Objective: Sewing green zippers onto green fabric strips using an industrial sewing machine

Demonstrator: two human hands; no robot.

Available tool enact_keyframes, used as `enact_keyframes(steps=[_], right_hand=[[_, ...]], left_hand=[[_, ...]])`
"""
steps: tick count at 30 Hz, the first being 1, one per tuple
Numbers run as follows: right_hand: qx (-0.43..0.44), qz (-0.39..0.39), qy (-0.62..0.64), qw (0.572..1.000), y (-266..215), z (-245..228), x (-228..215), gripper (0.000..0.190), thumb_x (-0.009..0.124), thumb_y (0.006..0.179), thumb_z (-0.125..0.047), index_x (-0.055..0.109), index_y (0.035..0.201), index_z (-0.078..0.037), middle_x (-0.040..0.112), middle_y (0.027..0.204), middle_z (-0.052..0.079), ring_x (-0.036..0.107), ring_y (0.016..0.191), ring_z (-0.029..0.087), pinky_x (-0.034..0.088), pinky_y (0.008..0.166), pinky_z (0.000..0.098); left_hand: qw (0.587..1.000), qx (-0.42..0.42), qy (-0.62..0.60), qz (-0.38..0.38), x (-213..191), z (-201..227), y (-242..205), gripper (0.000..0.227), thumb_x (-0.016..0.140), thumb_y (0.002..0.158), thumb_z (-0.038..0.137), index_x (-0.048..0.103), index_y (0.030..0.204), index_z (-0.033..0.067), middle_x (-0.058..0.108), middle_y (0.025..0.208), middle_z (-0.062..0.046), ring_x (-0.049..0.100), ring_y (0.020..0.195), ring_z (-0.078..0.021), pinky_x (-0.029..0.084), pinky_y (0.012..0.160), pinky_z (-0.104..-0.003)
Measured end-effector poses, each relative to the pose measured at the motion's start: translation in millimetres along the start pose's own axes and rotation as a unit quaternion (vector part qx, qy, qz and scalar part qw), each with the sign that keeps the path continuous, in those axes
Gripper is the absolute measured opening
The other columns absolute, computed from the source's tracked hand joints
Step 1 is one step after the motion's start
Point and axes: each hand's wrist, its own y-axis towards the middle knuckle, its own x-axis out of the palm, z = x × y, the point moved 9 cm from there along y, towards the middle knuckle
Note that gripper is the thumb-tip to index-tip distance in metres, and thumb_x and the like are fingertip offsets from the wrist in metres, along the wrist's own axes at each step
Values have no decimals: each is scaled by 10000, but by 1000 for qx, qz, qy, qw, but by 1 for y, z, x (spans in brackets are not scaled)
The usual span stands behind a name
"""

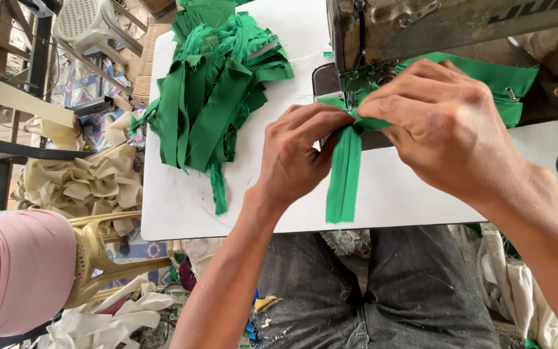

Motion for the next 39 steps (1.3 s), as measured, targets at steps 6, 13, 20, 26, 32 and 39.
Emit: enact_keyframes(steps=[6,13,20,26,32,39], right_hand=[[6,-29,61,998,-6,-9,2,286,687,925,9,727,1207,30,755,1155,160,672,1036,356,541,926,484],[41,-25,108,993,-4,-5,1,128,768,948,-15,760,1073,12,759,1032,123,664,949,302,541,909,428],[-67,36,23,997,-2,-24,-6,247,649,968,220,774,1027,16,781,999,120,723,935,276,560,929,456],[0,-4,22,1000,0,-16,2,112,791,972,-9,728,1061,-32,744,1041,84,647,948,289,431,768,411],[-41,5,26,999,-9,-27,0,123,787,917,90,759,970,-17,767,974,94,671,924,265,429,837,402],[-71,31,21,997,-69,-40,16,135,768,926,17,702,1038,-23,755,1003,119,674,915,252,451,1018,489]], left_hand=[[999,15,0,44,-2,3,-6,128,627,979,-8,675,1036,96,745,1038,-63,741,921,-247,518,821,-394],[1000,27,-3,10,-3,7,-8,79,663,1037,78,698,1099,113,749,1073,-52,699,942,-266,496,805,-419],[997,-15,-41,61,-2,1,-17,233,628,981,-73,702,1097,115,751,1061,-69,708,912,-272,492,806,-407],[994,-51,-64,70,-3,-3,-17,167,605,1003,15,685,1114,112,738,1078,-69,695,948,-280,510,860,-431],[997,43,32,53,-4,18,-22,109,679,1029,153,733,1098,88,792,1050,-69,764,944,-245,538,860,-391],[999,38,-1,29,28,28,-62,174,830,919,90,733,1062,71,780,1051,-86,742,982,-237,590,901,-391]])
